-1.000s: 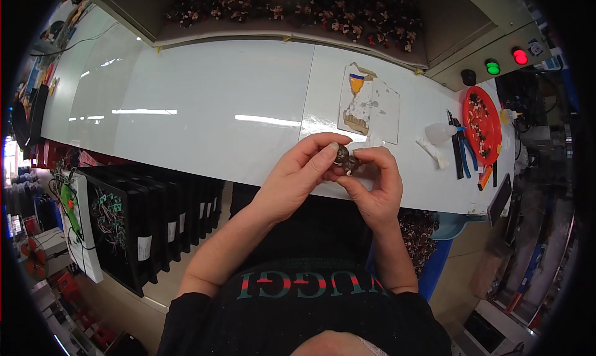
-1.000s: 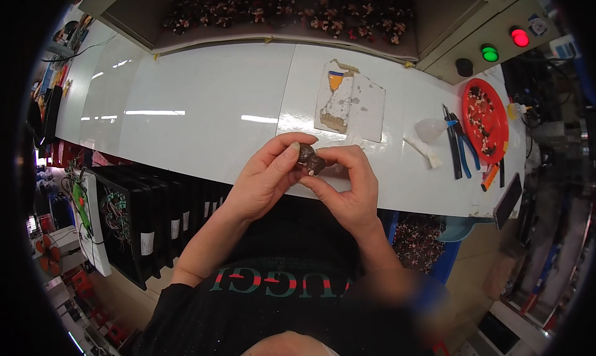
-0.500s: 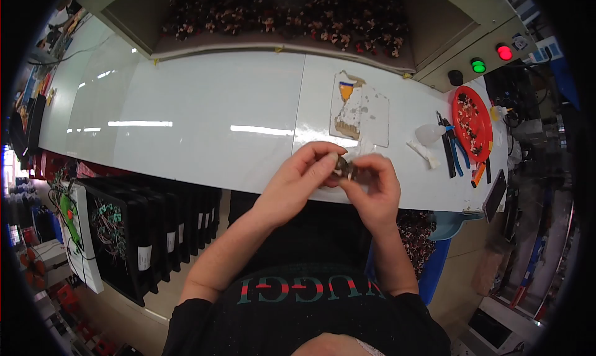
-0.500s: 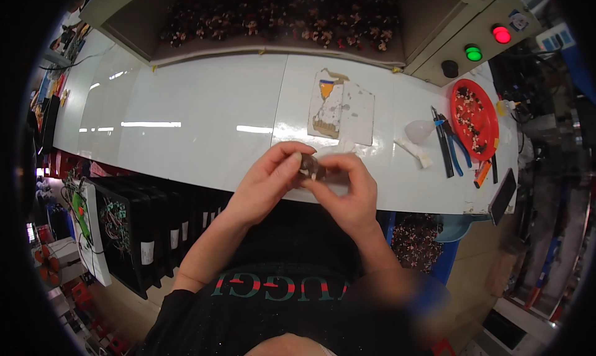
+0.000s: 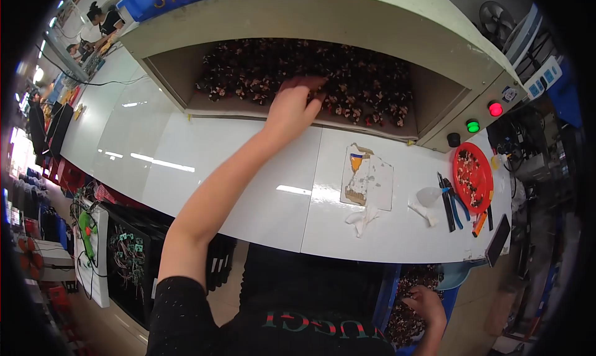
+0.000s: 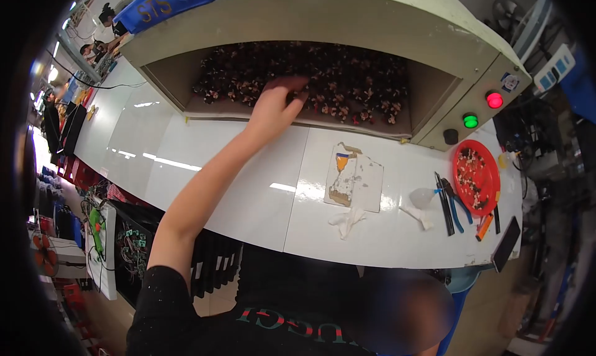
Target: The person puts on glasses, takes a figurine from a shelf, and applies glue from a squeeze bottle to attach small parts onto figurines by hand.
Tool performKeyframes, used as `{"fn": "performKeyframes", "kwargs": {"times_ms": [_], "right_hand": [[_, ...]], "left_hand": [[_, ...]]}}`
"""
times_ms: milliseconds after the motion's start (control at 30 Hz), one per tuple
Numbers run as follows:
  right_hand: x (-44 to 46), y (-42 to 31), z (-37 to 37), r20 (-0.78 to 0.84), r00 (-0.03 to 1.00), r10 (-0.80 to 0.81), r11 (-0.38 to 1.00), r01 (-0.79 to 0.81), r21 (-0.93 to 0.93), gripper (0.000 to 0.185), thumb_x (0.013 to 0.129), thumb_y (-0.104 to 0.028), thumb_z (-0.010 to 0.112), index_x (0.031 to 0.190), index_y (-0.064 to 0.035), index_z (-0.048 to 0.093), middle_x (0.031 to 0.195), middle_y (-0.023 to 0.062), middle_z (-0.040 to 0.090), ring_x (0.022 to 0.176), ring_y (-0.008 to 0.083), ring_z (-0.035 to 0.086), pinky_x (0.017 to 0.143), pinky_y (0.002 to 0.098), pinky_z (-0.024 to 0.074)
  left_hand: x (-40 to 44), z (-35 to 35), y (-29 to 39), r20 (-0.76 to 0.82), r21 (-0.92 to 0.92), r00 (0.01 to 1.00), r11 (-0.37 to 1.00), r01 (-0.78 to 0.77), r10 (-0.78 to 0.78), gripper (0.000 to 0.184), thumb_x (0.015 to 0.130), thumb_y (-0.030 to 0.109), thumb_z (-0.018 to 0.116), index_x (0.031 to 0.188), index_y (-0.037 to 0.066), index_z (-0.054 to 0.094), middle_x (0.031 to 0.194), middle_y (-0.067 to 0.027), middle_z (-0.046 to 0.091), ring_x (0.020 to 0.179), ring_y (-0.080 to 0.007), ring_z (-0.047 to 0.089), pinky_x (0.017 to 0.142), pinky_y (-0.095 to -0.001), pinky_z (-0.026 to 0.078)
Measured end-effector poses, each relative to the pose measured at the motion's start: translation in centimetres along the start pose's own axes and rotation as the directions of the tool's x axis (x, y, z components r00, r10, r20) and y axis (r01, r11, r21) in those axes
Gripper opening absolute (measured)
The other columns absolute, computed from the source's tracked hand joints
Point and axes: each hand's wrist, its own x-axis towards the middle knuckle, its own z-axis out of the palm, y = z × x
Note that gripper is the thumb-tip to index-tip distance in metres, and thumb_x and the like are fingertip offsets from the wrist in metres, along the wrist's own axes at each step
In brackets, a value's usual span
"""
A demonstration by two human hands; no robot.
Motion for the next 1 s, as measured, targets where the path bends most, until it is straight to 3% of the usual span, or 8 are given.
{"fn": "performKeyframes", "kwargs": {"times_ms": [233,333,433,467,500,633,733,1000], "right_hand": [[-2.4,-15.8,-4.2,0.131,0.789,-0.6,0.793,0.565,0.228,0.038,0.079,-0.02,0.076,0.11,-0.0021,0.063,0.097,0.012,0.065,0.088,0.0214,0.065,0.077,0.0319,0.0517],[-2.2,-18.2,-4.5,0.097,0.663,-0.743,0.658,0.695,0.29,0.034,0.08,-0.016,0.074,0.109,-0.0026,0.064,0.095,0.0107,0.065,0.086,0.0207,0.064,0.077,0.0309,0.0503],[-0.7,-20.3,-4.1,-0.106,0.596,-0.796,0.537,0.776,0.331,0.028,0.078,-0.01,0.073,0.104,-0.0018,0.064,0.093,0.0108,0.065,0.085,0.0217,0.063,0.077,0.0306,0.0494],[0.0,-21.0,-3.5,-0.219,0.57,-0.792,0.49,0.807,0.329,0.026,0.078,-0.007,0.072,0.101,-0.0013,0.064,0.092,0.0109,0.064,0.084,0.0222,0.062,0.076,0.0304,0.049],[0.9,-21.8,-3.0,-0.32,0.537,-0.78,0.45,0.838,0.31,0.025,0.078,-0.006,0.072,0.101,-0.0015,0.063,0.095,0.011,0.063,0.086,0.0224,0.062,0.077,0.0302,0.0489],[3.5,-24.6,-0.7,-0.536,0.535,-0.653,0.348,0.841,0.414,0.032,0.079,-0.004,0.07,0.11,-0.003,0.061,0.109,0.0104,0.057,0.092,0.0204,0.06,0.078,0.0291,0.0488],[4.1,-25.1,-0.1,-0.457,0.468,-0.756,0.334,0.877,0.345,0.035,0.082,-0.003,0.067,0.116,-0.0046,0.06,0.112,0.0093,0.055,0.095,0.019,0.06,0.08,0.0281,0.0513],[4.9,-24.7,1.7,-0.507,0.456,-0.732,0.351,0.889,0.293,0.03,0.074,-0.006,0.078,0.096,-0.0032,0.059,0.098,0.0078,0.056,0.088,0.018,0.06,0.076,0.0285,0.0533]], "left_hand": [[6.6,5.3,-1.6,-0.052,0.511,0.999,0.859,0.035,-0.009,0.034,0.083,0.029,0.063,0.112,0.012,0.064,0.102,-0.0141,0.064,0.101,-0.0313,0.058,0.097,-0.0455,0.04],[7.2,4.1,-0.6,-0.01,0.366,1.0,0.931,0.009,-0.005,0.028,0.085,0.023,0.064,0.109,0.009,0.061,0.104,-0.0112,0.062,0.101,-0.0279,0.059,0.092,-0.0459,0.042],[4.8,2.4,2.2,-0.252,-0.153,0.967,0.985,-0.084,0.043,0.029,0.088,0.019,0.061,0.111,0.002,0.059,0.102,-0.0153,0.062,0.095,-0.0304,0.061,0.086,-0.0435,0.048],[3.2,-0.8,5.9,0.06,-0.307,0.984,0.935,0.179,-0.169,0.03,0.091,0.016,0.057,0.116,-0.002,0.055,0.101,-0.0163,0.061,0.089,-0.0273,0.064,0.076,-0.0363,0.052],[0.8,-0.8,7.1,0.19,-0.644,0.964,0.717,0.266,-0.187,0.034,0.095,0.019,0.054,0.124,0.001,0.053,0.104,-0.009,0.059,0.093,-0.0105,0.06,0.072,-0.0282,0.052],[-8.5,-3.7,11.5,0.635,-0.609,0.771,0.578,0.544,-0.056,0.037,0.098,0.018,0.051,0.132,0.003,0.048,0.103,-0.0042,0.058,0.086,-0.01,0.057,0.072,-0.0248,0.049],[-13.4,-3.8,12.3,0.784,-0.579,0.606,0.191,0.792,-0.133,0.023,0.098,0.022,0.053,0.109,0.002,0.052,0.094,-0.0031,0.06,0.078,-0.0058,0.056,0.07,-0.0203,0.047],[-16.9,-3.0,12.8,0.63,-0.699,0.747,0.264,0.664,-0.21,0.033,0.1,0.015,0.047,0.129,-0.001,0.048,0.11,-0.0093,0.059,0.098,-0.0126,0.058,0.087,-0.0268,0.049]]}}
